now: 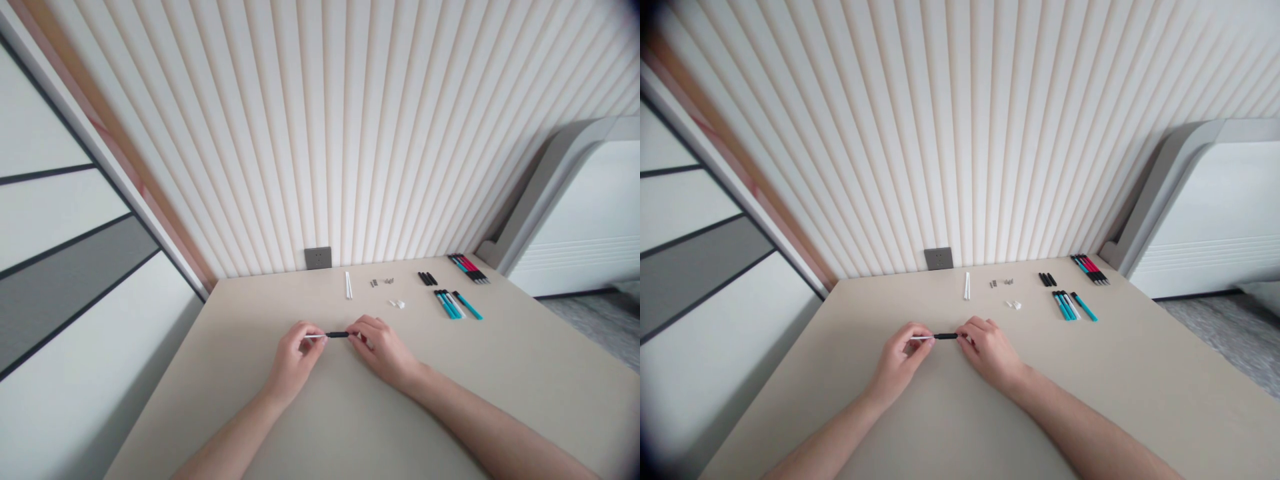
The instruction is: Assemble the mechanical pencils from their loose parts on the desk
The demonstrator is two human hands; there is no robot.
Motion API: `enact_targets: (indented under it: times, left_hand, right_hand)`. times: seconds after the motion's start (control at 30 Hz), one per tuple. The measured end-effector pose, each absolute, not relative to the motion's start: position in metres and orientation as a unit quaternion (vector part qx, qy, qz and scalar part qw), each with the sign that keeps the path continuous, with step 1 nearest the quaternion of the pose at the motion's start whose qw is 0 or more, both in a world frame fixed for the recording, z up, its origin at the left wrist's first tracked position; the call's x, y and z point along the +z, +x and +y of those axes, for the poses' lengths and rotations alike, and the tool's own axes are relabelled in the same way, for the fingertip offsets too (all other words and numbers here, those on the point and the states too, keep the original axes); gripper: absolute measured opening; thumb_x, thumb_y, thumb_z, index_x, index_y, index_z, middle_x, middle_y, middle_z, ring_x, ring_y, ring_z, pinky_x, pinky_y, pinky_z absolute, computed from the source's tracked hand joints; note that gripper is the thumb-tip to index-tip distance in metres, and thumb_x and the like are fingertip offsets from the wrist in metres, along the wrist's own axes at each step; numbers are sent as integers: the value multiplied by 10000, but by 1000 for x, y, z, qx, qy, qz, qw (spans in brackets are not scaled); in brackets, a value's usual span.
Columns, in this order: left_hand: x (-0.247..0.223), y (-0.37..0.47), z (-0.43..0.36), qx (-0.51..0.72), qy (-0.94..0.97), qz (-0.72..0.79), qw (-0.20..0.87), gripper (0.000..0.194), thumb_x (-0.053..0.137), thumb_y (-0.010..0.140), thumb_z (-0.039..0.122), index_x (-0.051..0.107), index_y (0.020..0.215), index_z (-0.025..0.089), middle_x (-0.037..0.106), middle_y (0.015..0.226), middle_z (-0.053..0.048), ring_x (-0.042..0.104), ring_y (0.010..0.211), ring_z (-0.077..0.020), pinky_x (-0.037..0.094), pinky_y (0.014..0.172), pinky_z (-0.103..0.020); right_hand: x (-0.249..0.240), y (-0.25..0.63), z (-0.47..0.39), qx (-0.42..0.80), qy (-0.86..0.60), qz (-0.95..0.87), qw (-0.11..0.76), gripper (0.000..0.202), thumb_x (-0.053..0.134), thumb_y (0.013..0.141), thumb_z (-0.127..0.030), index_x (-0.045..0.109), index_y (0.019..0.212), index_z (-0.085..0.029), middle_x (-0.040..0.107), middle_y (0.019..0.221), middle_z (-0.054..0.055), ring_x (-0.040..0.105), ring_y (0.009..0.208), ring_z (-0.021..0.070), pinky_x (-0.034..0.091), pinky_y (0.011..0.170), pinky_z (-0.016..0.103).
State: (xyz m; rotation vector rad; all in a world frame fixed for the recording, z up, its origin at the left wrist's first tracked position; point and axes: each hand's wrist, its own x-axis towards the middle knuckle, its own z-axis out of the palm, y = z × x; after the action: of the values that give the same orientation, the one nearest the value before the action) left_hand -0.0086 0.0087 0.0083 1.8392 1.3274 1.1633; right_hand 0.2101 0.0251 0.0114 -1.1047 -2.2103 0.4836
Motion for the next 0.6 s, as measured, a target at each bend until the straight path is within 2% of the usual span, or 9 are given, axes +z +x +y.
enact_targets:
  times: [0.17, 0.4, 0.6]
  left_hand:
    - [10, -7, 7, 436, 691, 491, 303, 127, 581, 882, 293, 622, 828, 186, 632, 832, -18, 613, 765, -155, 494, 690, -251]
    - [13, -6, 5, 422, 694, 486, 324, 151, 620, 852, 280, 631, 984, 207, 642, 923, -33, 631, 827, -168, 524, 752, -284]
    - [12, -7, 6, 414, 715, 457, 330, 119, 605, 871, 261, 689, 934, 204, 615, 947, -46, 610, 869, -170, 517, 761, -273]
  right_hand:
    - [11, 211, 26, 185, -411, -838, 309, 210, 455, 968, -244, 657, 1005, -205, 663, 930, 62, 614, 821, 168, 452, 782, 316]
    - [12, 210, 24, 183, -388, -851, 303, 210, 453, 966, -234, 651, 1034, -212, 663, 945, 66, 610, 838, 172, 443, 788, 317]
    - [13, 210, 22, 183, -389, -849, 307, 215, 455, 963, -226, 654, 1043, -211, 662, 943, 62, 603, 817, 168, 442, 780, 315]
